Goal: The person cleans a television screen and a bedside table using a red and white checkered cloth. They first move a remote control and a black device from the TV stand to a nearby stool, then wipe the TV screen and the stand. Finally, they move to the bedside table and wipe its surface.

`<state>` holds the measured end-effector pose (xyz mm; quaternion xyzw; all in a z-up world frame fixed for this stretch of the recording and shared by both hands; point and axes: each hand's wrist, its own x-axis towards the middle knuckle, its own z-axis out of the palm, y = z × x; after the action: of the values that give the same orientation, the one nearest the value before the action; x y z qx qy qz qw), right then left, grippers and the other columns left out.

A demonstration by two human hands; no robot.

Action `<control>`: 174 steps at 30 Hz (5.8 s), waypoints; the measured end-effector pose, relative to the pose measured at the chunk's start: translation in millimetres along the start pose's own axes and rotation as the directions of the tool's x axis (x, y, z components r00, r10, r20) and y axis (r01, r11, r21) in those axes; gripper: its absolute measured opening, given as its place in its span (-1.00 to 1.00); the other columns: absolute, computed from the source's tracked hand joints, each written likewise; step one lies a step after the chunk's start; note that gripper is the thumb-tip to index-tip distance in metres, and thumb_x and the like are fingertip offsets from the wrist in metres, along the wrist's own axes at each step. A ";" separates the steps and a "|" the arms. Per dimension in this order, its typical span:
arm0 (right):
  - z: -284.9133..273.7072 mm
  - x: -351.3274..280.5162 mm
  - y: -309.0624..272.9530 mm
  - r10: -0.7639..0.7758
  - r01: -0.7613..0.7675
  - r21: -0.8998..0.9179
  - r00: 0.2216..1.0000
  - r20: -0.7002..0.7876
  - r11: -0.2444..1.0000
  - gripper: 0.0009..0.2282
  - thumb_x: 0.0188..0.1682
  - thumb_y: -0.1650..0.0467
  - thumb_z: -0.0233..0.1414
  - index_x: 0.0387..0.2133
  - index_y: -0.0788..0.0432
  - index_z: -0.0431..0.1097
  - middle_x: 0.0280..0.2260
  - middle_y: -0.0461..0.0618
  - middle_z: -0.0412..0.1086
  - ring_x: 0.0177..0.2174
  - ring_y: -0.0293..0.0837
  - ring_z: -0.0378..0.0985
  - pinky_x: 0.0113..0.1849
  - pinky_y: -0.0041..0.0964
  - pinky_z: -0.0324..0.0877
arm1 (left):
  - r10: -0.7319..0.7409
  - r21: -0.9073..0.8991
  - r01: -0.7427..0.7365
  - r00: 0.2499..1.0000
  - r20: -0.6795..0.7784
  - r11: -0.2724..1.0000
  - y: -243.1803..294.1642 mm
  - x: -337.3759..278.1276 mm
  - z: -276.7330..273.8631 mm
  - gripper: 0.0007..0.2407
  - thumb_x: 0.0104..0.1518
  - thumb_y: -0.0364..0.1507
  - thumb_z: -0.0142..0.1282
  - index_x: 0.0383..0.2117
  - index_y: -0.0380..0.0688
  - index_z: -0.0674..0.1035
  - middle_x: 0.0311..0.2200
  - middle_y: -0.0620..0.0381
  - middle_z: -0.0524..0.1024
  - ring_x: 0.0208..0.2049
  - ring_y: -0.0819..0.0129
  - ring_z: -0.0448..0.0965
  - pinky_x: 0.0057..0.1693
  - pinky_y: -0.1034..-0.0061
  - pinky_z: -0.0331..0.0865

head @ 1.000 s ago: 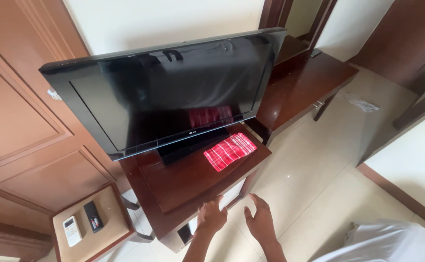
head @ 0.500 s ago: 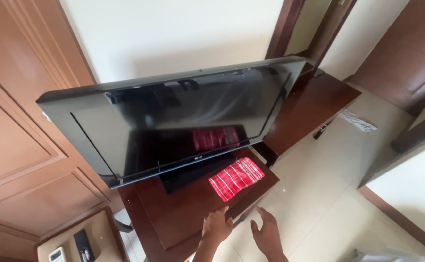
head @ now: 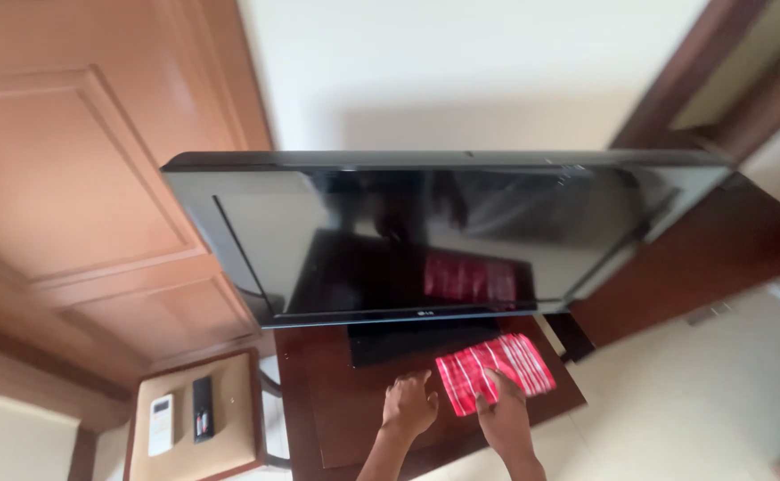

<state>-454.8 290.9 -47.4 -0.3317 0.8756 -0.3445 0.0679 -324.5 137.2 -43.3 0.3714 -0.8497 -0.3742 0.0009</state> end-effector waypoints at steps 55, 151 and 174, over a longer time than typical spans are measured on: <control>1.9 152.9 198.0 -0.252 0.256 0.053 0.861 0.442 0.965 -0.53 -0.11 0.43 0.16 0.13 0.16 0.34 0.05 0.12 0.46 0.08 0.05 0.50 0.14 -0.17 0.37 | -0.335 -0.064 0.330 0.909 -0.247 0.942 82.0 49.0 133.6 -0.76 0.13 -0.39 0.19 -0.11 -0.16 0.56 -0.24 -0.11 0.62 -0.08 -0.01 0.60 0.12 0.15 0.44; 113.7 169.8 142.6 -0.762 0.859 -0.014 0.462 0.454 0.512 -0.50 0.08 0.37 -0.17 0.30 0.38 0.08 0.35 0.24 0.06 0.36 0.22 -0.03 0.33 0.18 -0.19 | -0.412 -0.121 0.481 0.564 -0.715 0.868 43.2 113.0 207.6 -0.39 0.24 -0.19 -0.10 0.38 -0.31 0.20 0.43 -0.25 0.02 0.47 -0.08 -0.11 0.48 0.07 -0.26; 155.0 143.0 76.0 -0.774 0.930 0.035 0.284 0.566 0.367 -0.36 0.04 0.26 -0.18 0.34 0.45 -0.06 0.39 0.32 -0.10 0.37 0.28 -0.12 0.32 0.24 -0.24 | -0.521 -0.238 0.554 0.435 -0.734 0.798 -7.0 70.4 164.2 -0.36 0.20 -0.18 -0.07 0.39 -0.30 0.19 0.44 -0.24 0.03 0.48 -0.07 -0.09 0.49 0.10 -0.25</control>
<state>-551.8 155.9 -197.7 -0.8330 0.5446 -0.0894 0.0387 -417.0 194.0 -185.4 0.7437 -0.6087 -0.1426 0.2367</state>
